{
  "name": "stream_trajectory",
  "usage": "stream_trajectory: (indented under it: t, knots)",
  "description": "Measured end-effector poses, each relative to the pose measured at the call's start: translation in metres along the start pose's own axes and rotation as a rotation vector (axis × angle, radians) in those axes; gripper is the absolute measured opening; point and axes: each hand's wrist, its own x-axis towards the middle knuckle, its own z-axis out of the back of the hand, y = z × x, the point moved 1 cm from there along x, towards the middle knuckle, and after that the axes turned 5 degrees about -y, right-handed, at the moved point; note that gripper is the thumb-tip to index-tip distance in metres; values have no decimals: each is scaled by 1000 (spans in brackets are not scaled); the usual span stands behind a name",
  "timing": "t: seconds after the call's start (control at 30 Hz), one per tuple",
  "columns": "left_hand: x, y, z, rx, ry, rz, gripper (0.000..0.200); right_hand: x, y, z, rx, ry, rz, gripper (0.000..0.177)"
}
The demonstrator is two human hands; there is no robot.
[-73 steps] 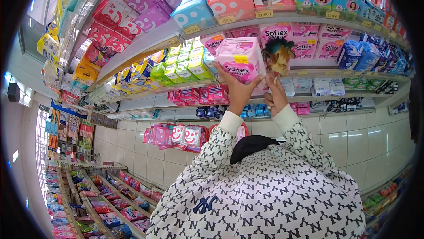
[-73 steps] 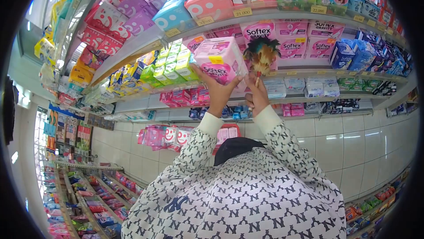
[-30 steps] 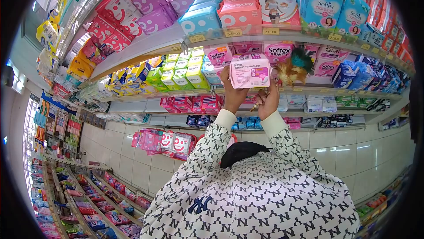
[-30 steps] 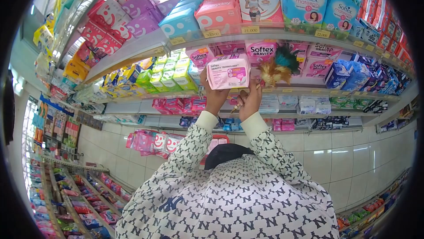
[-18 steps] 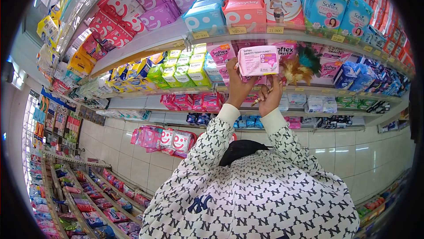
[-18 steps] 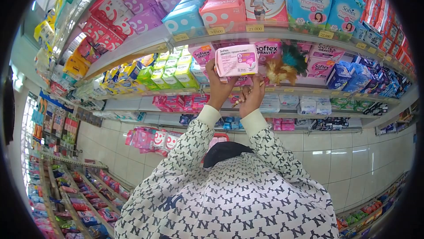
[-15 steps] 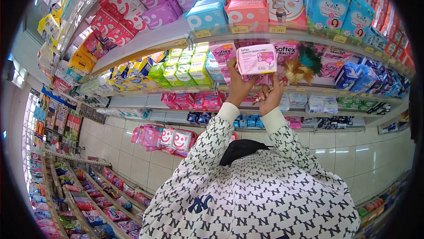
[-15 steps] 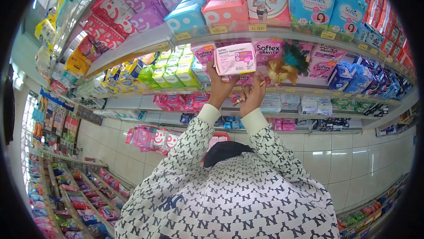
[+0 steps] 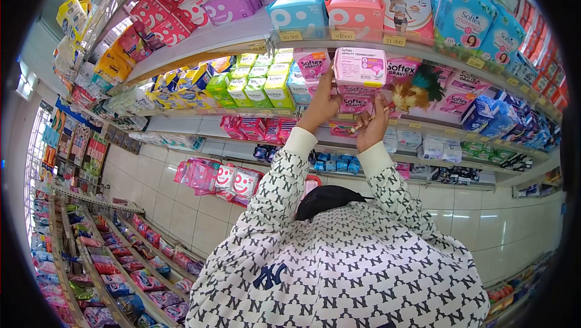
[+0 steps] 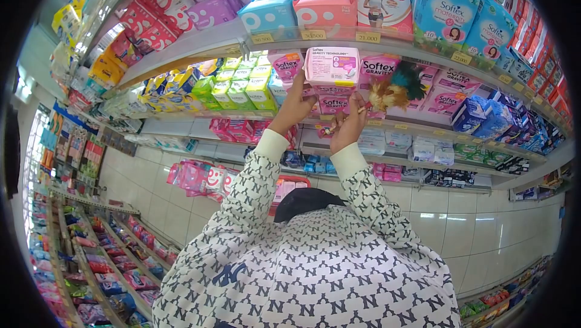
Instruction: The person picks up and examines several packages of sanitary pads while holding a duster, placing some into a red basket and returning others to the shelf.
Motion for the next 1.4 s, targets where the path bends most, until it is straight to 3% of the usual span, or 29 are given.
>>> stream_trajectory:
  t: [0.07, 0.17, 0.27, 0.37, 0.6, 0.8, 0.9, 1.07, 1.2, 1.3, 1.4]
  knots:
    - [3, 1, 0, 62, -11, -29, 81, -3, 1, -2, -10, 4, -28, 30]
    - [1, -27, -1, 210, -221, -187, 82, -6, 2, -5, -9, 33, -40, 32]
    - [0, -47, -3, 156, -284, -221, 78, -7, 5, -8, -19, 36, -63, 33]
    - [2, -40, -3, 240, -220, -288, 71, -12, 12, -15, -44, 0, -17, 37]
    - [2, -38, -2, 180, -213, -234, 63, -11, 15, -17, -145, 100, 41, 51]
    - [-11, -60, 1, 260, -334, -234, 62, -19, 31, -16, -161, 94, 66, 41]
    - [-14, -66, -7, -9, -417, 87, 59, -16, 26, -4, -252, 69, 29, 35]
    - [1, -4, -17, 84, -357, 111, 60, -12, 10, 3, -254, -44, 0, 30]
    - [11, -9, -12, 29, -332, 191, 58, -7, 11, -3, -218, 17, 29, 35]
    - [18, -10, -15, -185, -406, 28, 52, -2, 13, -15, -192, 38, 57, 38]
    - [20, -15, -20, -102, -514, -46, 47, 2, 12, -21, -177, 37, 38, 41]
